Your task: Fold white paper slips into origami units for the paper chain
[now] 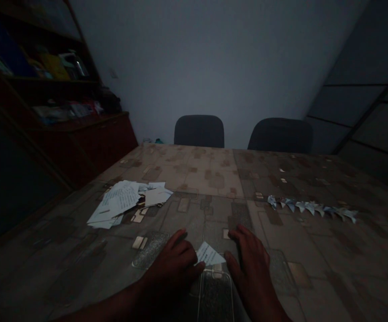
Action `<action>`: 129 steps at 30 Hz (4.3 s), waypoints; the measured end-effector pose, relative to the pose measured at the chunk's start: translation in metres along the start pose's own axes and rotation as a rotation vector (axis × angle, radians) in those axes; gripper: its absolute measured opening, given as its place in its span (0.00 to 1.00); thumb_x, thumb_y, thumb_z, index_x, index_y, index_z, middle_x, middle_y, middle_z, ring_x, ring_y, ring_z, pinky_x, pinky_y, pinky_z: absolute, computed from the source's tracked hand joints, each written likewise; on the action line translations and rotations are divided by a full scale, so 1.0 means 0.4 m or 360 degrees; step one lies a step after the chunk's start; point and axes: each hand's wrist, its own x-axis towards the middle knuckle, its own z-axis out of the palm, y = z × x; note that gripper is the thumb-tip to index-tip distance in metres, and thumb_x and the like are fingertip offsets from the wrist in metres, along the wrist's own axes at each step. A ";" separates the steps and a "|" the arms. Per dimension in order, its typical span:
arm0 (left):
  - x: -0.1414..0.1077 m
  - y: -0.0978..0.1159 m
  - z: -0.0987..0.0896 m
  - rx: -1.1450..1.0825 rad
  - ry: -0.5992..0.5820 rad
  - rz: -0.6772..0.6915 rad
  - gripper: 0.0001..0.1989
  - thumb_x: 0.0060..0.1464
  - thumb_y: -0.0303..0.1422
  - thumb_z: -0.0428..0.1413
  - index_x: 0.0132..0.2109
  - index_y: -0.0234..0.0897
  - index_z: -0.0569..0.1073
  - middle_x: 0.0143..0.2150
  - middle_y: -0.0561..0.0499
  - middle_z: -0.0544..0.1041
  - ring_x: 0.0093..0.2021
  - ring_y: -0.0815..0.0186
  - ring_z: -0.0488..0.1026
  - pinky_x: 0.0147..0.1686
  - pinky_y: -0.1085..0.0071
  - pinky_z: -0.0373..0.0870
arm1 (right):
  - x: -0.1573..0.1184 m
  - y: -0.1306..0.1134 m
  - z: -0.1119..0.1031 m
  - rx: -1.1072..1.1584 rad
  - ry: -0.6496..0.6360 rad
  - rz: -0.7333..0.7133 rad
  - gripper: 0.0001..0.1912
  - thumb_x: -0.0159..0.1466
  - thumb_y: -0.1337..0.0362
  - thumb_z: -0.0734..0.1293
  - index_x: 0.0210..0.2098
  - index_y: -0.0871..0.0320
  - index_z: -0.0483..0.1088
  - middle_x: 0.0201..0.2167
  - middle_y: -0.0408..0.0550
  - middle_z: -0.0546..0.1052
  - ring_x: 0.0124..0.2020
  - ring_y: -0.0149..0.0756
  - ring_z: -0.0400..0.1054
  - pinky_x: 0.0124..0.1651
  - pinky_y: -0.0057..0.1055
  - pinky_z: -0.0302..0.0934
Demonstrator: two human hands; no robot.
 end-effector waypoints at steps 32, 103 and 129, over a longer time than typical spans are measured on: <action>-0.030 0.008 -0.044 -0.0028 0.0047 -0.0074 0.06 0.62 0.27 0.50 0.44 0.39 0.70 0.34 0.55 0.73 0.35 0.66 0.69 0.60 0.50 0.54 | 0.008 -0.031 0.028 0.0005 -0.0079 -0.0121 0.20 0.58 0.64 0.65 0.51 0.56 0.66 0.54 0.57 0.70 0.54 0.55 0.65 0.52 0.54 0.58; 0.045 -0.062 -0.079 0.0200 -0.0187 0.0269 0.07 0.59 0.29 0.57 0.31 0.35 0.70 0.28 0.52 0.71 0.33 0.64 0.66 0.39 0.65 0.62 | 0.050 -0.078 -0.035 -0.0085 -0.0349 -0.0776 0.14 0.55 0.73 0.70 0.41 0.57 0.74 0.42 0.48 0.79 0.42 0.43 0.71 0.45 0.43 0.66; 0.049 -0.060 -0.087 -0.0009 -0.0386 0.0033 0.05 0.59 0.25 0.52 0.35 0.35 0.71 0.32 0.50 0.72 0.31 0.65 0.67 0.29 0.72 0.60 | 0.047 -0.091 -0.036 -0.0102 -0.0432 -0.0644 0.16 0.52 0.70 0.72 0.41 0.59 0.73 0.43 0.52 0.78 0.42 0.48 0.71 0.43 0.45 0.68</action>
